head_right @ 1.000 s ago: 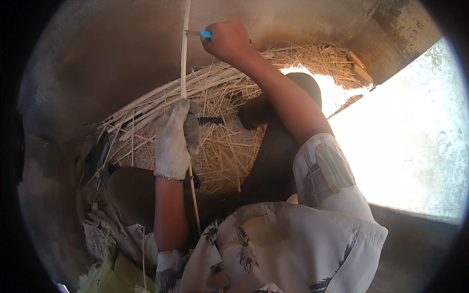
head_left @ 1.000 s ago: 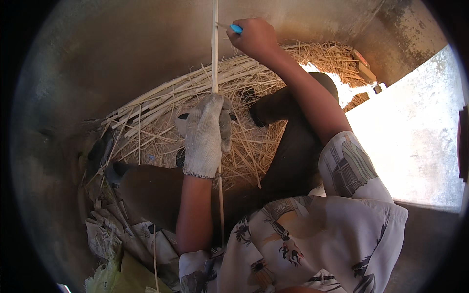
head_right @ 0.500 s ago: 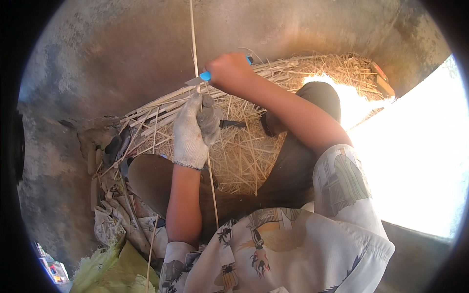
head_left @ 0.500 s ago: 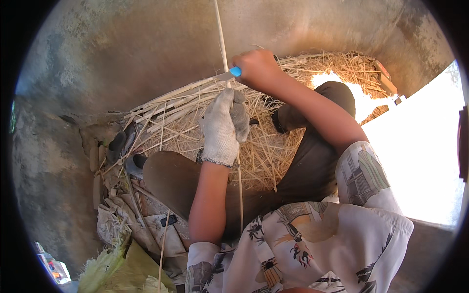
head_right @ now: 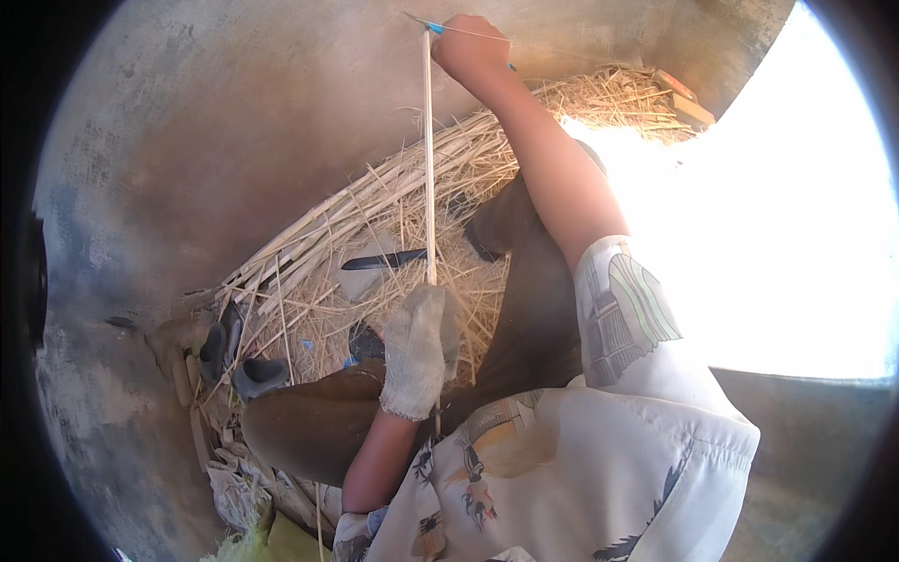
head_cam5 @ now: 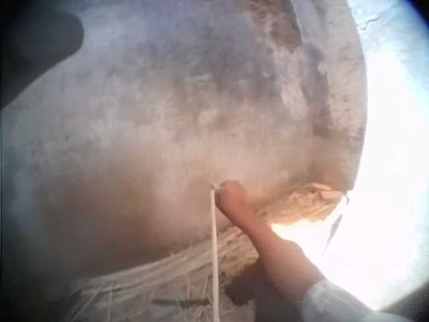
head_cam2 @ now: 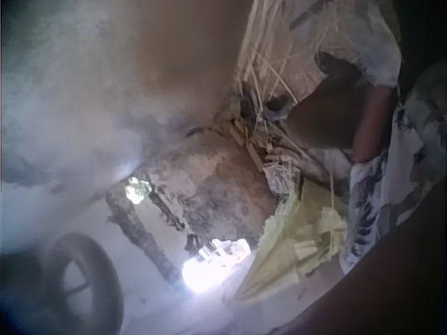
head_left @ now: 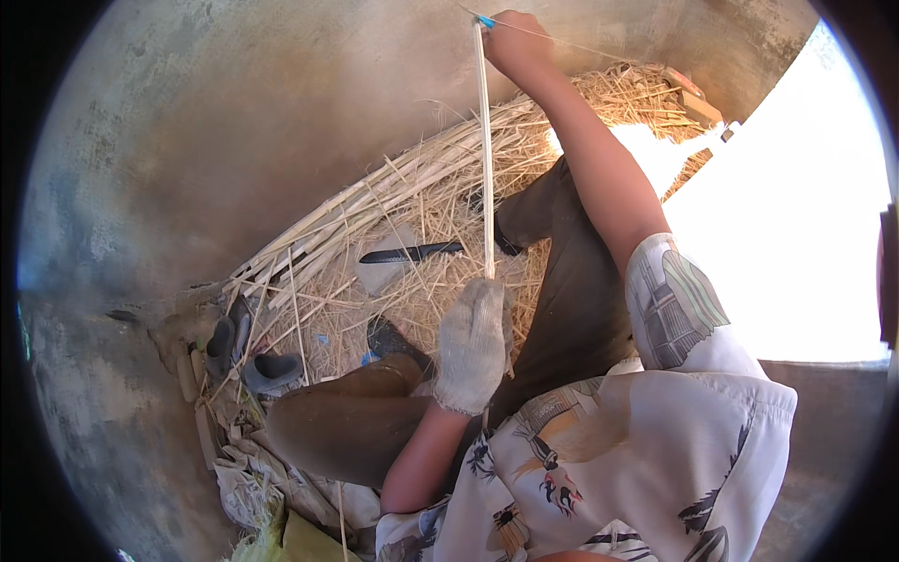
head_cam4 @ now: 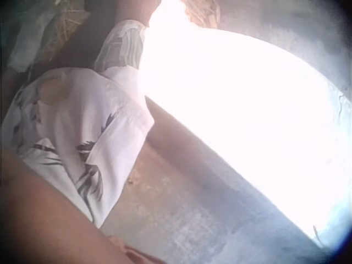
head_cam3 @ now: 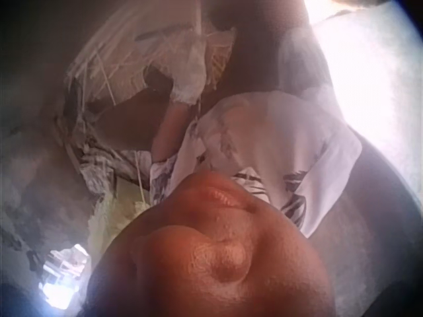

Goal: The person sits cross-legged on the floor and uses a knife to split long bamboo strips into thinner pieces. They hold the bamboo with a gloved left hand and carefully shave the material with the knife in their right hand, discarding the shavings onto the floor.

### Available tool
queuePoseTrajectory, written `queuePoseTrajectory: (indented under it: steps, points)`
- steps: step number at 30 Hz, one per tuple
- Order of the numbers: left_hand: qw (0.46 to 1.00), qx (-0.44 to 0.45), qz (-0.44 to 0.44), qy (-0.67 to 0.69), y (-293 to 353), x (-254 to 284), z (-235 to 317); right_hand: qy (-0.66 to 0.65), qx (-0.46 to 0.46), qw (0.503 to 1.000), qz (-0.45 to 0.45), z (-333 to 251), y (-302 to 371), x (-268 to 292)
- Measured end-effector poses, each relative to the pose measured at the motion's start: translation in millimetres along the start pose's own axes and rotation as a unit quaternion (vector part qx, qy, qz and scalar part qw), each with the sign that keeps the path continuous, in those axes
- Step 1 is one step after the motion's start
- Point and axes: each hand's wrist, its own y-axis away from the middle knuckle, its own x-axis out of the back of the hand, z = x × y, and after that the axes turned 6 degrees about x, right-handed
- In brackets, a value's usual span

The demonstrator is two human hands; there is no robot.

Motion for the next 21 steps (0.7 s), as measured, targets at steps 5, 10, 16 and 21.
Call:
queuePoseTrajectory:
  steps: [5,10,16,21]
  points:
    - [0.984,0.122,0.005,0.131,-10.1,16.0,28.2,-0.127,0.011,0.989,-0.081,0.5,28.9,-8.8]
    - [0.974,0.087,0.06,0.2,-34.0,31.0,37.8,-0.06,0.246,0.962,-0.098,-54.5,94.4,-24.2]
    - [0.978,0.057,0.103,0.174,-54.7,60.4,42.2,-0.06,0.404,0.898,-0.162,-79.1,139.4,-33.4]
    - [0.983,-0.016,0.179,0.019,-68.0,62.2,10.3,-0.046,0.367,0.92,-0.134,-91.3,131.9,-38.1]
